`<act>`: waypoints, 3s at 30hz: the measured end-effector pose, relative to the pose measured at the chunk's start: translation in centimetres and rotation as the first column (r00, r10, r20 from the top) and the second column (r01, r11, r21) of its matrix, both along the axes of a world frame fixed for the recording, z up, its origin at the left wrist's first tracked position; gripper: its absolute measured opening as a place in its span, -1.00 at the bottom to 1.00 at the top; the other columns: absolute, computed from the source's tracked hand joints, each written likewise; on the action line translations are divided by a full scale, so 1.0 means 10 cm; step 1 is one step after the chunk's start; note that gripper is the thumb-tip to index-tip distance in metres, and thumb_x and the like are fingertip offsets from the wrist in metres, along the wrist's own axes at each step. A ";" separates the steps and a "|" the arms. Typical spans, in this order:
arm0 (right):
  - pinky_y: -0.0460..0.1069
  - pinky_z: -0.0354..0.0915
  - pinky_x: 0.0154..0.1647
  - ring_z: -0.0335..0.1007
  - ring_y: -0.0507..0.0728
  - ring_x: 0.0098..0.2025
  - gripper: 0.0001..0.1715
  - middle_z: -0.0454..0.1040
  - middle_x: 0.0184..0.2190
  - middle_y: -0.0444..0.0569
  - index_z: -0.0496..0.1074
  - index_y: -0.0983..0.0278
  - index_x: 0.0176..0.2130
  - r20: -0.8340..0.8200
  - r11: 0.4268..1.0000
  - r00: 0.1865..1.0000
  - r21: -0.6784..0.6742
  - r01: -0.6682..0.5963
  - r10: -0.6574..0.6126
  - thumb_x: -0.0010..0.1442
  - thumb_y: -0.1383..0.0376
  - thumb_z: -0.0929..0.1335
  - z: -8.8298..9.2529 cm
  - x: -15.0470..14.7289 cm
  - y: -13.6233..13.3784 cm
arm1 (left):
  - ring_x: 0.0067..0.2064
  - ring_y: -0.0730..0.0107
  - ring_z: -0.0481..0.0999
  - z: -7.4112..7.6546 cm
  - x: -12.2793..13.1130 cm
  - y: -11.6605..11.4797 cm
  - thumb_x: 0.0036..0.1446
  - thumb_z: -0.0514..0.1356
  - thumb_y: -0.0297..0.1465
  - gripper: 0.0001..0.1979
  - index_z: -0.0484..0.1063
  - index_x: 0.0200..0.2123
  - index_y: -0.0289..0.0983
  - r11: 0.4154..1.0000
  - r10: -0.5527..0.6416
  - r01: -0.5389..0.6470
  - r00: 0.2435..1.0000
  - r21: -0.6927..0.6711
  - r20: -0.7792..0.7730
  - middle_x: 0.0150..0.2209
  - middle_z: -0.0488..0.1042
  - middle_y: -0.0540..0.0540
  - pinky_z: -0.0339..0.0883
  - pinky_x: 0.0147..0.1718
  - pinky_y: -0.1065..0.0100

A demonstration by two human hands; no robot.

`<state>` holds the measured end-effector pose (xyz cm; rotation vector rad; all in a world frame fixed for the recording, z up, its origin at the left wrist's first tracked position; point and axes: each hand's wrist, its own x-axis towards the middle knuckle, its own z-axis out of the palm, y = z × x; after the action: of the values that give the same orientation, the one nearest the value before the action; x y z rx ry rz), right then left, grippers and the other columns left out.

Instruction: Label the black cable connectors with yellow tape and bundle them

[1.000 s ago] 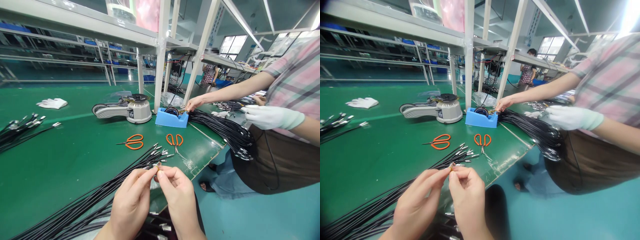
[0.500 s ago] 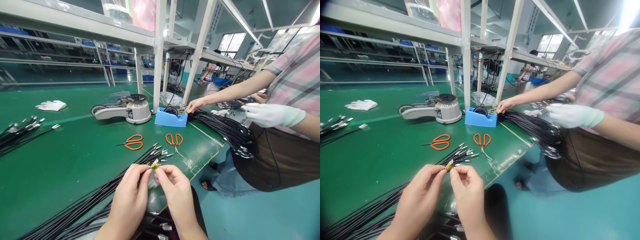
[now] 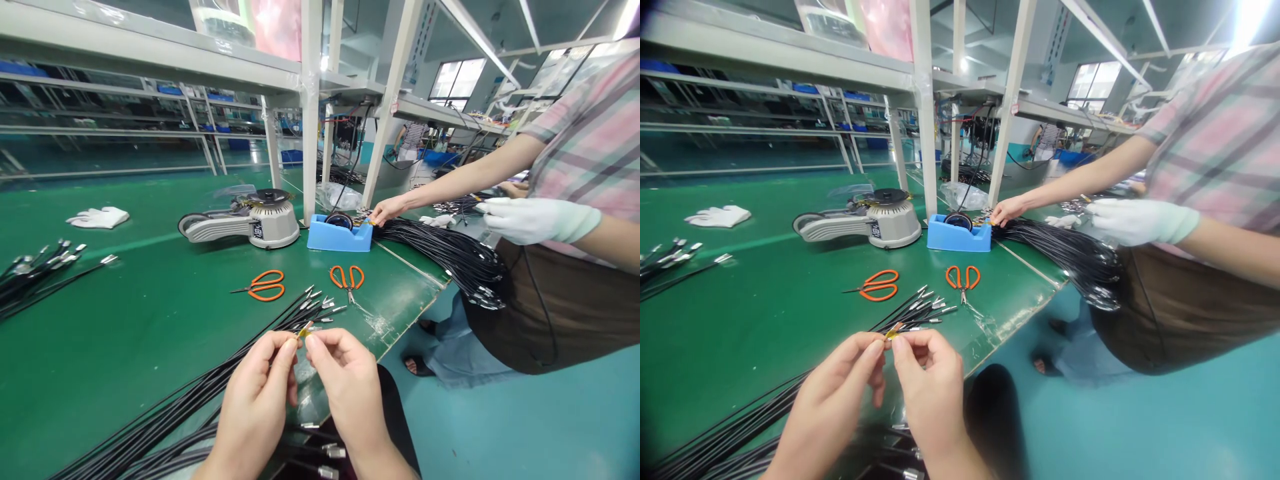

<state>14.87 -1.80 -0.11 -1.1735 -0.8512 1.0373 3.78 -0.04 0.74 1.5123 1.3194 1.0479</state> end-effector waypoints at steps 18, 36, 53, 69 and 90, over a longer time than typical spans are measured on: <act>-0.04 0.40 -0.30 0.48 0.10 -0.39 -0.79 0.59 -0.42 -0.01 0.49 0.32 -0.40 -0.065 0.999 0.997 0.033 -0.037 0.039 0.12 0.20 0.40 0.03 -0.03 0.01 | -0.66 0.56 0.32 -0.03 -0.02 0.01 0.14 0.17 -0.19 -0.73 0.33 -0.45 -0.27 0.975 -0.065 0.145 0.909 -0.167 0.412 -0.63 0.31 0.13 0.19 -0.61 0.49; -0.03 0.37 -0.25 0.47 0.09 -0.35 -0.86 0.56 -0.43 -0.05 0.48 0.30 -0.40 0.023 0.991 0.998 0.112 -0.068 0.065 0.13 0.26 0.40 0.08 0.02 0.02 | -0.70 0.59 0.25 0.09 -0.07 0.04 0.19 0.14 -0.24 -0.71 0.31 -0.51 -0.30 0.891 -0.165 0.386 0.766 -0.239 0.621 -0.67 0.18 0.13 0.07 -0.66 0.52; 0.05 0.36 -0.17 0.45 0.13 -0.27 -0.86 0.53 -0.33 -0.04 0.59 0.14 -0.29 0.457 0.760 0.807 0.347 -0.550 0.375 0.18 0.21 0.39 0.18 0.53 0.05 | -0.77 0.66 0.02 0.19 -0.23 0.05 0.02 0.24 -0.14 -0.67 0.36 -0.51 -0.31 0.537 -0.456 0.754 0.637 -0.379 0.621 -0.69 0.13 0.13 0.00 -0.79 0.52; -0.09 0.23 -0.41 0.30 0.02 -0.47 -0.76 0.43 -0.54 -0.16 0.46 0.30 -0.48 0.340 0.921 0.861 -0.041 -0.388 0.378 0.12 0.20 0.39 0.16 0.73 -0.11 | -0.60 0.46 0.18 0.30 0.12 -0.11 0.12 0.10 -0.22 -0.71 0.38 -0.56 -0.24 0.897 -0.436 0.426 0.896 -0.117 -0.086 -0.66 0.21 0.09 0.06 -0.64 0.50; -0.05 0.27 -0.39 0.34 0.04 -0.48 -0.76 0.45 -0.57 -0.13 0.48 0.32 -0.46 0.270 0.950 0.911 -0.123 -0.287 0.311 0.06 0.18 0.42 -0.10 0.87 -0.23 | -0.28 0.31 0.51 0.04 -0.33 -0.20 0.16 0.11 -0.26 -0.77 0.57 -0.35 -0.13 0.901 -0.415 0.429 0.805 -0.067 -0.424 -0.35 0.56 -0.02 0.32 -0.25 0.44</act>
<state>23.62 -4.10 -1.10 -1.3084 -1.2588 1.1745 0.45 -2.06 1.15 2.0261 1.1624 0.4604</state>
